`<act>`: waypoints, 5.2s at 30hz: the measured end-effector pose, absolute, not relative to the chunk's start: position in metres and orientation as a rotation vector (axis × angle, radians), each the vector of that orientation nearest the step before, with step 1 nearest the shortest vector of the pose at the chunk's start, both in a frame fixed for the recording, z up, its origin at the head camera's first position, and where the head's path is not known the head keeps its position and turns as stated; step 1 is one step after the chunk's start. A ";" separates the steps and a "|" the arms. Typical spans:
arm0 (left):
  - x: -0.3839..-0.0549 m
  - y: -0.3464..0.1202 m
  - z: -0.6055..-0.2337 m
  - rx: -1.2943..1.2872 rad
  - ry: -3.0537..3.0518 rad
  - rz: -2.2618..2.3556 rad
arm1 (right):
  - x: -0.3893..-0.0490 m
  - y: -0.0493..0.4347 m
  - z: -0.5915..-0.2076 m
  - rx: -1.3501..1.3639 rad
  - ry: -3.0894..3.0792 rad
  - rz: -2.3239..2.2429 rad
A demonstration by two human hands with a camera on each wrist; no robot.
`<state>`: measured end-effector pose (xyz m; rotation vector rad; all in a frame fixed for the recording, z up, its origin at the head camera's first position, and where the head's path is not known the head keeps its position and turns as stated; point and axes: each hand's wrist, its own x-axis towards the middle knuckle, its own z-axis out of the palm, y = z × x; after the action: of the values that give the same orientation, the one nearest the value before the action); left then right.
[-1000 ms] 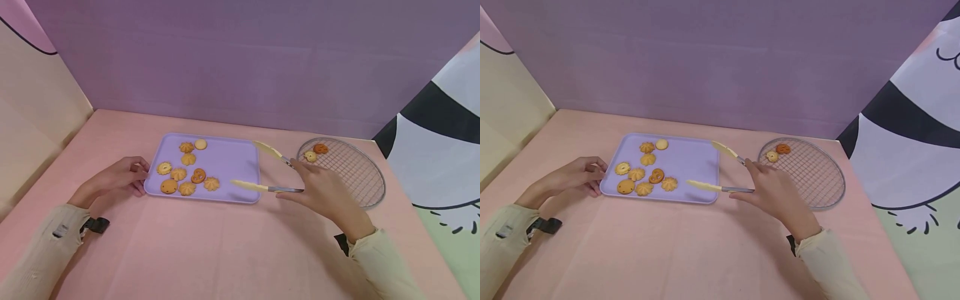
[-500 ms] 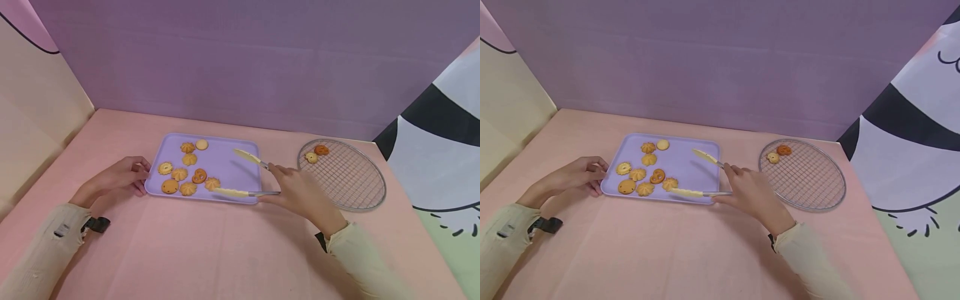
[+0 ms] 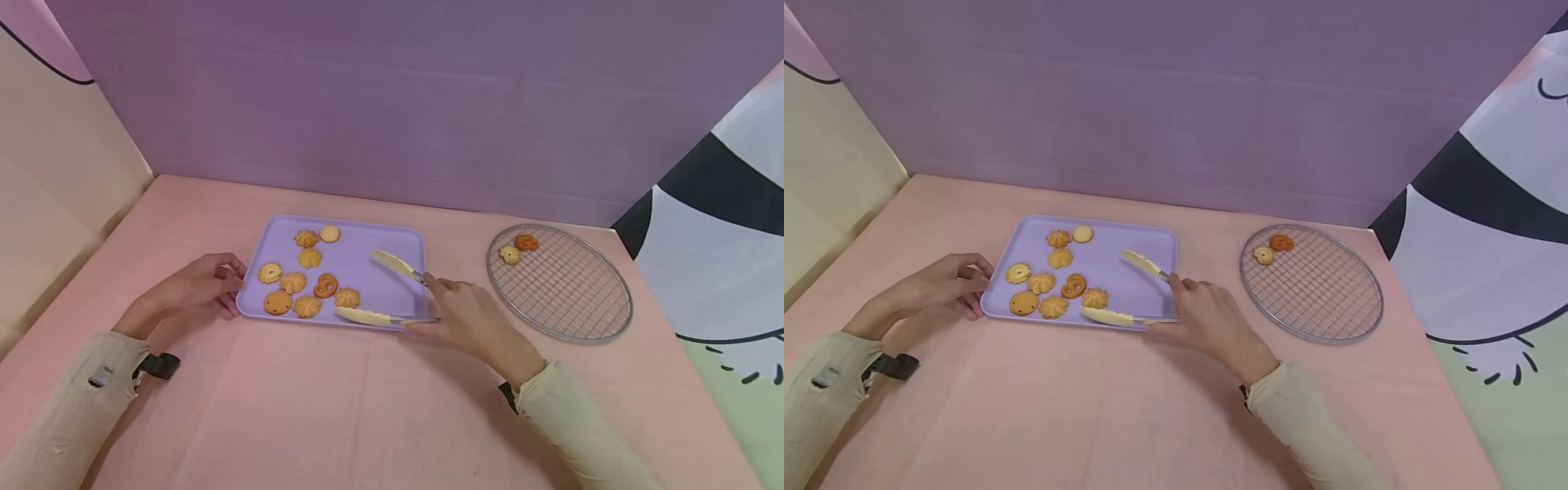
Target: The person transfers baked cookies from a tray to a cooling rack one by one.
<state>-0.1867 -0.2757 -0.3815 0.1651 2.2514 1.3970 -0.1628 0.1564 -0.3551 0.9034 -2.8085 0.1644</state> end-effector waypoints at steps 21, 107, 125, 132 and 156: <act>-0.187 -0.275 -0.381 0.162 2.249 1.390 | -0.155 0.146 -0.363 1.018 -2.786 0.223; -0.186 -0.277 -0.382 0.154 2.243 1.412 | -0.165 0.299 -0.316 0.584 -2.485 0.171; -0.187 -0.278 -0.385 0.148 2.247 1.397 | -0.180 0.339 -0.327 0.379 -2.587 0.151; -0.186 -0.279 -0.383 0.163 2.241 1.410 | -0.182 0.356 -0.328 0.262 -2.689 0.147; -0.186 -0.277 -0.383 0.156 2.243 1.405 | -0.191 0.393 -0.353 0.027 -2.893 0.177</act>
<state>-0.1864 -0.2771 -0.3834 0.1555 2.2434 1.4052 -0.1911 0.3932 -0.3525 0.0273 -2.8929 0.1775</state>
